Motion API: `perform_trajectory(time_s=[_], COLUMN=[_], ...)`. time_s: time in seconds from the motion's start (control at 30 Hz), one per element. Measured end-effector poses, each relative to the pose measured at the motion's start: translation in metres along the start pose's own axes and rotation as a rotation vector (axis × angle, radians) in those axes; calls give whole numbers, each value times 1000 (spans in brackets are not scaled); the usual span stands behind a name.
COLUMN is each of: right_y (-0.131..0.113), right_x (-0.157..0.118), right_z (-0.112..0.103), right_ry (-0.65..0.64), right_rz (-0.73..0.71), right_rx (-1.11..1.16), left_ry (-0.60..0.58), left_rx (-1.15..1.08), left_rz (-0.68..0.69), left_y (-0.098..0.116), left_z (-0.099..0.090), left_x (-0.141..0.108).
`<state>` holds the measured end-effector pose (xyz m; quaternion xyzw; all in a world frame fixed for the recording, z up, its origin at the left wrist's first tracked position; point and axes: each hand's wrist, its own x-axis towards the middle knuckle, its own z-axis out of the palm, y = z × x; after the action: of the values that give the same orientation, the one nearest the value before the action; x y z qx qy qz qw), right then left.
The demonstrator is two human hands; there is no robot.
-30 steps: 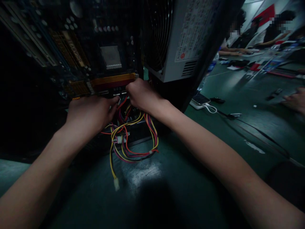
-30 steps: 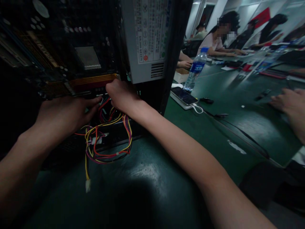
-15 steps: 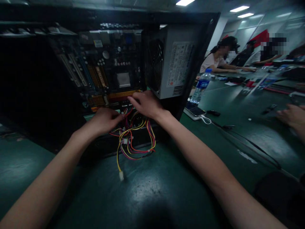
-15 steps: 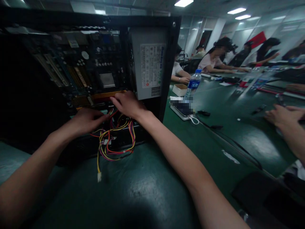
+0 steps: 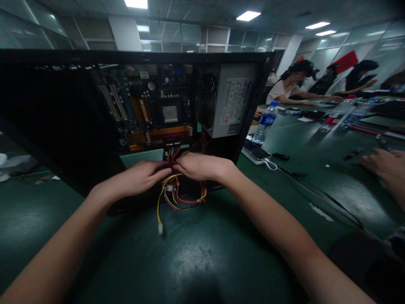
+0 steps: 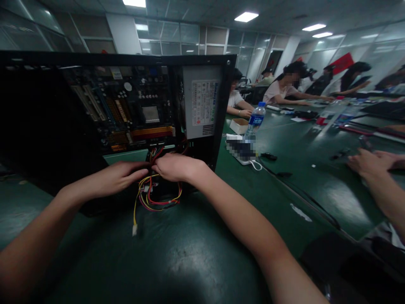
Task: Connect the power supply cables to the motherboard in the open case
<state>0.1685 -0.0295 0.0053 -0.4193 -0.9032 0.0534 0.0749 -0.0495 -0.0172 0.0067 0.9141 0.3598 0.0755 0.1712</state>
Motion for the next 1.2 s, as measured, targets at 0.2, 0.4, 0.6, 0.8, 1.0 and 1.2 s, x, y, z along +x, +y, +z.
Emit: perform_trajectory(time_s=[0.2, 0.4, 0.6, 0.8, 1.0, 1.2], right_y=[7, 4, 0, 11, 21, 25], right_x=[6, -13, -12, 13, 26, 42], right_z=[1, -24, -26, 4, 19, 27], right_ry=[0, -82, 43, 95, 28, -92], right_rz=[-38, -204, -166, 158, -10, -144], right_rx=[189, 216, 135, 156, 413, 513], left_ry=[29, -39, -6, 440, 633, 375], left_rx=[13, 81, 94, 239, 179, 140], left_rz=[-1, -44, -32, -101, -180, -69], left_y=[-9, -7, -5, 9, 10, -10], left_z=[-7, -33, -44, -31, -16, 3], left_x=[-2, -20, -30, -24, -4, 21])
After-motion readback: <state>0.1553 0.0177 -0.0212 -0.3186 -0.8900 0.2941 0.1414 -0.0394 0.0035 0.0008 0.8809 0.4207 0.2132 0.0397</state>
